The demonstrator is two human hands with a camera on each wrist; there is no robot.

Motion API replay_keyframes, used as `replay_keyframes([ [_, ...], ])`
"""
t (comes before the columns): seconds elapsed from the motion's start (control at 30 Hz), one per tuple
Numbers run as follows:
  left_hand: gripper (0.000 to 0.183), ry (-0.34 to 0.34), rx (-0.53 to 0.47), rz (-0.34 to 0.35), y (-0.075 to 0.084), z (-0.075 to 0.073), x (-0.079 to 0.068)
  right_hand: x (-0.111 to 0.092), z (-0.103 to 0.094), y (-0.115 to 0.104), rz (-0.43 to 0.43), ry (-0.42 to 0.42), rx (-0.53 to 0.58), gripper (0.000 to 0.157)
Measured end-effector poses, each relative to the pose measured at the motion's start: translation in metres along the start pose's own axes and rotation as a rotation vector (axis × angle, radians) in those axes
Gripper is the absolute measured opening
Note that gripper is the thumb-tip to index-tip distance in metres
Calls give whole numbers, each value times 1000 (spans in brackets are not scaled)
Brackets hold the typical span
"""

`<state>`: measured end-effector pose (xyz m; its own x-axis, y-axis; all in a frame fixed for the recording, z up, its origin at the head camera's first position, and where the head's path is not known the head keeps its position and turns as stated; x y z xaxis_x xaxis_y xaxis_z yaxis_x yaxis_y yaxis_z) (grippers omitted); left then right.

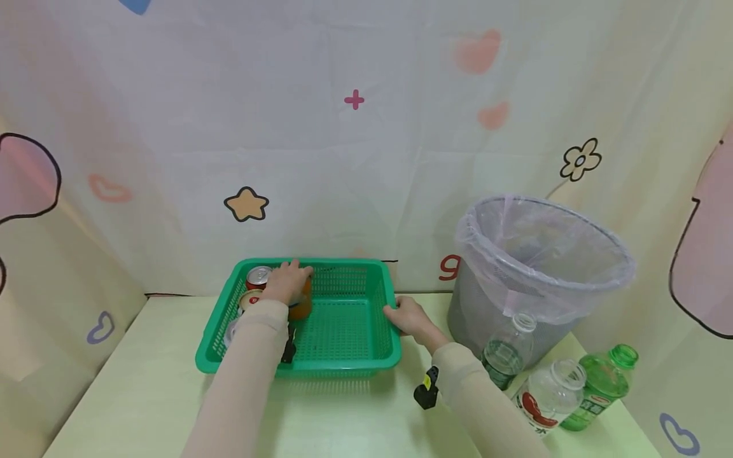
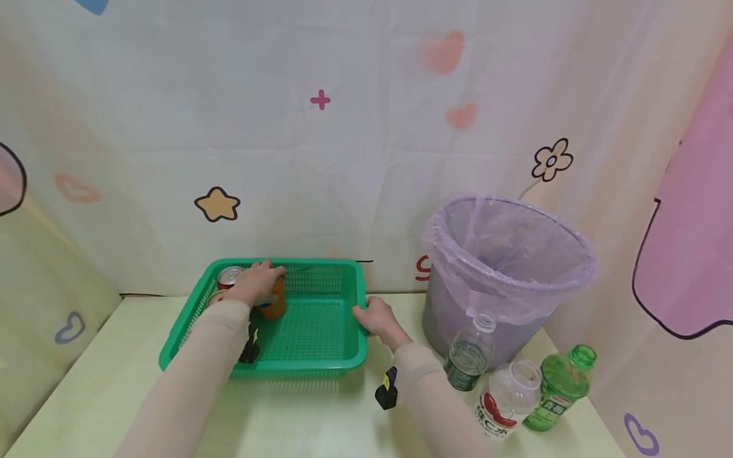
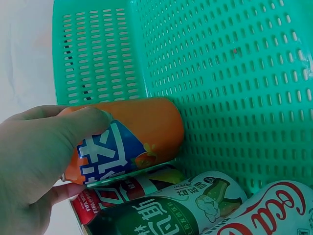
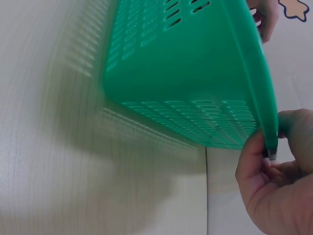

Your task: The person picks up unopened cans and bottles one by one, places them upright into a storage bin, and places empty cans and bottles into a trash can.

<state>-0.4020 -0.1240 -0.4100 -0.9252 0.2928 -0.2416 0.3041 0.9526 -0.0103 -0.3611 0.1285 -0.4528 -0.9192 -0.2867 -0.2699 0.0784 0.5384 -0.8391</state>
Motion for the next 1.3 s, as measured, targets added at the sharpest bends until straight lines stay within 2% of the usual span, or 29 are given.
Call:
replay_keyframes([
  [0.27,53,-15,7,-17,-2,1,-1,-1,2,-2,8,-1,-11,26],
  [0.57,53,30,12,-22,2,1,0,0,-2,-1,7,6,-9,28],
  [1.03,58,-15,-138,-39,2,2,-7,-4,0,-1,18,4,-18,29],
  [1.3,57,-18,-133,-27,4,-5,-13,-4,-2,-1,9,19,-71,28],
])
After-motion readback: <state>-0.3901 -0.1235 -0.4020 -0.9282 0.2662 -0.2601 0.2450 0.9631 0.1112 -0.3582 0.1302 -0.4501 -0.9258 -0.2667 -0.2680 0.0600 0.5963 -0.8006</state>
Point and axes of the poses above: each hand's wrist, its own x-axis towards the middle knuckle, its own z-axis out of the palm, y = z × x, the point moved 3 cm from there along x, towards the middle knuckle, and after that the axes turned 12 degrees about -y, right-handed, at the moved point
